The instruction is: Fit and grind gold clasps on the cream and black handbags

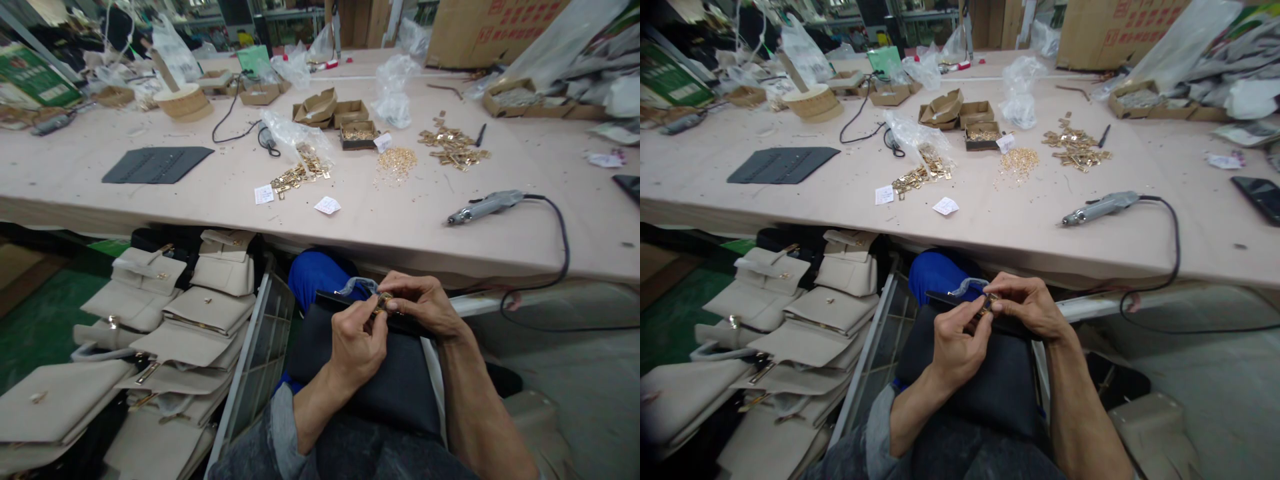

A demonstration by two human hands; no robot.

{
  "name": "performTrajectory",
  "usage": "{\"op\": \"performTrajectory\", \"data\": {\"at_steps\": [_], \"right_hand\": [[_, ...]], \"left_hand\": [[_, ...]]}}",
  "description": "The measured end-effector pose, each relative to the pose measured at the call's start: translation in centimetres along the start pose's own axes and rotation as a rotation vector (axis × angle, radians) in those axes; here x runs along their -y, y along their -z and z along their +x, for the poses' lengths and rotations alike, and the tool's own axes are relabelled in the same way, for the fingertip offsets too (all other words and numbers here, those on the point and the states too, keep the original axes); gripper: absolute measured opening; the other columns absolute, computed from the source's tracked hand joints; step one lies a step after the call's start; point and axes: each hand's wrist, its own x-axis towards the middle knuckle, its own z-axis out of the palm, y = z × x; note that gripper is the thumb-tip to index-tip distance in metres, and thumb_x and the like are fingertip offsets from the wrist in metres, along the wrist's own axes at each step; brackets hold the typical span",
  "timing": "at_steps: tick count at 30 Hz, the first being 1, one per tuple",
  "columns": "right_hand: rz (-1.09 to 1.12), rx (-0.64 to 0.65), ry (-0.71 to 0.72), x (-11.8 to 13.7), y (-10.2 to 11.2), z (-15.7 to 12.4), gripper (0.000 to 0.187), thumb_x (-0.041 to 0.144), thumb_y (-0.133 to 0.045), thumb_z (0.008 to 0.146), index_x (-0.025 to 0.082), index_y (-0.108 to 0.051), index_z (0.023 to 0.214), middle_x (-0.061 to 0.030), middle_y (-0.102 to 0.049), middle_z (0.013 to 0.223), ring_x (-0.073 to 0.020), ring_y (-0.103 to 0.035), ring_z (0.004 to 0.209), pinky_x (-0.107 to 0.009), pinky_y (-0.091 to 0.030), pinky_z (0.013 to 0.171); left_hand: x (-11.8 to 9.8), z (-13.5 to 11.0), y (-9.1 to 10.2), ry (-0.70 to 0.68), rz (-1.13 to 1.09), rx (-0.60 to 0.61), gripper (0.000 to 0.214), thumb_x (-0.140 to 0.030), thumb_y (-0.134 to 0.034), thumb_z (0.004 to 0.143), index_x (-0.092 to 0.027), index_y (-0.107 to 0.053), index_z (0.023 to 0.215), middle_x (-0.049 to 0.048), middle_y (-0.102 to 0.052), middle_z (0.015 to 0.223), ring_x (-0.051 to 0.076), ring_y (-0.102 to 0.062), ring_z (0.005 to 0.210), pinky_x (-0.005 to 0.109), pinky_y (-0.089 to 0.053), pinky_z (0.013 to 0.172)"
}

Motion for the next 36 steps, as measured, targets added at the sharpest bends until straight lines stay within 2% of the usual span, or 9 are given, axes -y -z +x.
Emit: {"op": "performTrajectory", "data": {"at_steps": [5, 9, 14, 19, 24, 26, 30, 33, 36], "right_hand": [[-0.007, 0.029, 0.006, -0.2, 0.4, 0.1, 0.024, 0.02, -0.083, 0.084, 0.02, -0.08, 0.107, -0.0096, -0.067, 0.104, -0.0193, -0.063, 0.09, -0.031, -0.051, 0.075], [-0.013, 0.009, 0.036, -0.6, 0.4, 0.2, 0.023, 0.019, -0.083, 0.083, 0.021, -0.081, 0.105, -0.0095, -0.067, 0.104, -0.0194, -0.064, 0.091, -0.031, -0.051, 0.075], [-0.025, 0.008, 0.048, -1.0, 0.3, 0.1, 0.029, 0.018, -0.083, 0.084, 0.02, -0.079, 0.112, -0.0092, -0.067, 0.103, -0.0196, -0.063, 0.092, -0.033, -0.052, 0.08], [-0.069, -0.014, 0.032, -0.6, 0.3, 0.0, 0.03, 0.024, -0.085, 0.082, 0.02, -0.079, 0.112, -0.0083, -0.068, 0.099, -0.0189, -0.064, 0.088, -0.03, -0.053, 0.076], [-0.149, -0.048, 0.018, 0.2, -0.1, -0.1, 0.023, 0.029, -0.079, 0.089, 0.018, -0.08, 0.108, -0.0088, -0.069, 0.096, -0.017, -0.064, 0.08, -0.028, -0.053, 0.068], [-0.161, -0.071, 0.031, 0.3, -0.2, -0.2, 0.022, 0.029, -0.078, 0.089, 0.018, -0.08, 0.108, -0.0087, -0.069, 0.095, -0.0164, -0.064, 0.076, -0.027, -0.053, 0.066], [-0.14, -0.062, 0.04, 0.4, -0.1, -0.2, 0.024, 0.027, -0.078, 0.09, 0.019, -0.079, 0.112, -0.0085, -0.07, 0.093, -0.017, -0.067, 0.075, -0.028, -0.055, 0.065], [-0.144, -0.039, 0.043, 0.6, -0.2, -0.1, 0.024, 0.029, -0.077, 0.091, 0.018, -0.079, 0.112, -0.0088, -0.07, 0.093, -0.0175, -0.067, 0.076, -0.029, -0.056, 0.066], [-0.175, -0.02, 0.05, 0.9, -0.4, 0.0, 0.024, 0.03, -0.076, 0.092, 0.017, -0.079, 0.113, -0.0087, -0.069, 0.093, -0.0173, -0.067, 0.077, -0.029, -0.056, 0.066]], "left_hand": [[-0.3, 0.0, 0.4, 0.109, -0.034, 0.072, 0.03, -0.024, -0.063, 0.096, -0.015, -0.078, 0.12, 0.0108, -0.076, 0.09, 0.017, -0.068, 0.067, 0.025, -0.055, 0.062], [-0.5, 0.2, 0.5, 0.146, -0.053, 0.07, 0.029, -0.024, -0.064, 0.096, -0.016, -0.079, 0.119, 0.0085, -0.075, 0.085, 0.016, -0.064, 0.063, 0.025, -0.053, 0.061], [-0.5, 0.5, 0.6, 0.208, -0.081, 0.078, 0.029, -0.024, -0.065, 0.096, -0.018, -0.079, 0.121, 0.0068, -0.075, 0.087, 0.016, -0.064, 0.065, 0.025, -0.051, 0.061], [-0.4, 0.5, 0.5, 0.219, -0.111, 0.088, 0.03, -0.023, -0.065, 0.096, -0.019, -0.078, 0.122, 0.0062, -0.075, 0.088, 0.016, -0.064, 0.066, 0.024, -0.051, 0.061], [-0.5, 0.5, 0.6, 0.231, -0.133, 0.099, 0.028, -0.027, -0.066, 0.097, -0.018, -0.079, 0.119, 0.0074, -0.073, 0.086, 0.015, -0.064, 0.065, 0.023, -0.053, 0.059], [-0.3, 0.6, 0.7, 0.271, -0.185, 0.123, 0.029, -0.029, -0.064, 0.098, -0.017, -0.079, 0.119, 0.0074, -0.073, 0.084, 0.015, -0.065, 0.064, 0.023, -0.054, 0.059], [0.3, 1.1, 1.1, 0.446, -0.432, 0.2, 0.035, -0.032, -0.062, 0.099, -0.011, -0.078, 0.121, 0.0077, -0.075, 0.071, 0.015, -0.069, 0.057, 0.023, -0.059, 0.058], [0.7, 1.4, 1.4, 0.533, -0.539, 0.194, 0.037, -0.034, -0.07, 0.093, -0.008, -0.08, 0.117, 0.0102, -0.078, 0.071, 0.017, -0.072, 0.056, 0.025, -0.061, 0.058], [0.8, 1.6, 1.4, 0.558, -0.576, 0.18, 0.036, -0.032, -0.075, 0.088, -0.007, -0.081, 0.113, 0.0109, -0.078, 0.071, 0.017, -0.073, 0.055, 0.025, -0.062, 0.057]]}}
